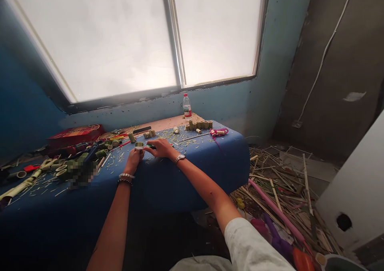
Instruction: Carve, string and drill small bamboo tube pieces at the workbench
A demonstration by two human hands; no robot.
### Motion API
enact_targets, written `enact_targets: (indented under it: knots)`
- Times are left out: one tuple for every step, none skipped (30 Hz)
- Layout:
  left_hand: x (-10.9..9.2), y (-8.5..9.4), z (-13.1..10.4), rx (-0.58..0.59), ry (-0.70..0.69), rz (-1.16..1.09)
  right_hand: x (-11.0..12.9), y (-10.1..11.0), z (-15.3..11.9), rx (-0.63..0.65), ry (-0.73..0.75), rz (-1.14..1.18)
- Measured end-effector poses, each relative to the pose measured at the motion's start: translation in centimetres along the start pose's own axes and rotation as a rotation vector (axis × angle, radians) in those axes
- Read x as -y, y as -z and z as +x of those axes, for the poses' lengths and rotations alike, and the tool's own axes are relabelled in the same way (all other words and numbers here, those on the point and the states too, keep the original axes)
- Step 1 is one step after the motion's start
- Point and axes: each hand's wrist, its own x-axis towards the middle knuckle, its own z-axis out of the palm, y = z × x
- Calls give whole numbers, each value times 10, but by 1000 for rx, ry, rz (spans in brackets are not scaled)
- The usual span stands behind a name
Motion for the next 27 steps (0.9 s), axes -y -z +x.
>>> enact_targets:
  knots:
    - [0,0,0,12,-1,10,0,0,0,0,2,6]
    - [1,1,1,26,-2,19,0,-1,-1,-1,5,12]
    - [1,2,1,39,-3,27,0,-1,-1,-4,6,15]
    - [2,2,1,51,-4,33,0,-1,-2,-9,6,15]
    - [2,3,1,62,-5,36,0,-1,-2,-15,5,11]
    - [1,3,1,70,-4,38,0,-1,-2,-22,-3,5]
    - [1,3,0,79,-2,39,0,-1,-1,-31,-19,-1]
    - [1,4,0,88,0,39,-1,-1,0,-43,-48,-8]
    - [0,4,-1,97,3,38,-2,-1,1,-59,-91,-15]
    - [-1,3,-1,107,4,38,-3,0,1,-83,-143,-22]
    - [-1,3,-2,114,5,37,-4,0,2,-113,-192,-28]
    - [-2,3,-2,117,4,37,-5,1,3,-141,-226,-30]
    - [-2,3,-2,116,4,37,-5,2,3,-161,-240,-27]
    - [-2,2,-2,111,4,37,-6,2,2,-167,-235,-21]
    - [-2,2,-2,105,3,38,-6,2,2,-158,-214,-11]
    - [-2,2,-1,96,2,40,-5,2,1,-140,-183,1]
    - [-1,2,-1,86,-1,42,-5,2,0,-116,-149,11]
    - [0,2,0,76,-6,44,-4,1,-1,-90,-113,19]
    - [0,2,0,65,-11,46,-3,0,-1,-64,-76,24]
    - [1,2,0,54,-17,48,-2,0,-1,-40,-42,27]
    - [2,2,0,45,-22,50,-1,-1,-2,-20,-15,27]
    - [2,2,0,39,-27,53,0,-1,-2,-4,4,27]
    - [2,2,0,35,-30,56,1,-1,-2,6,16,28]
    - [2,2,0,32,-32,60,1,0,-2,9,24,32]
    - [2,3,0,31,-33,64,1,0,-2,8,30,35]
    - [2,3,0,31,-34,68,2,0,-2,6,36,39]
    - [2,3,0,32,-34,72,2,0,-2,3,39,40]
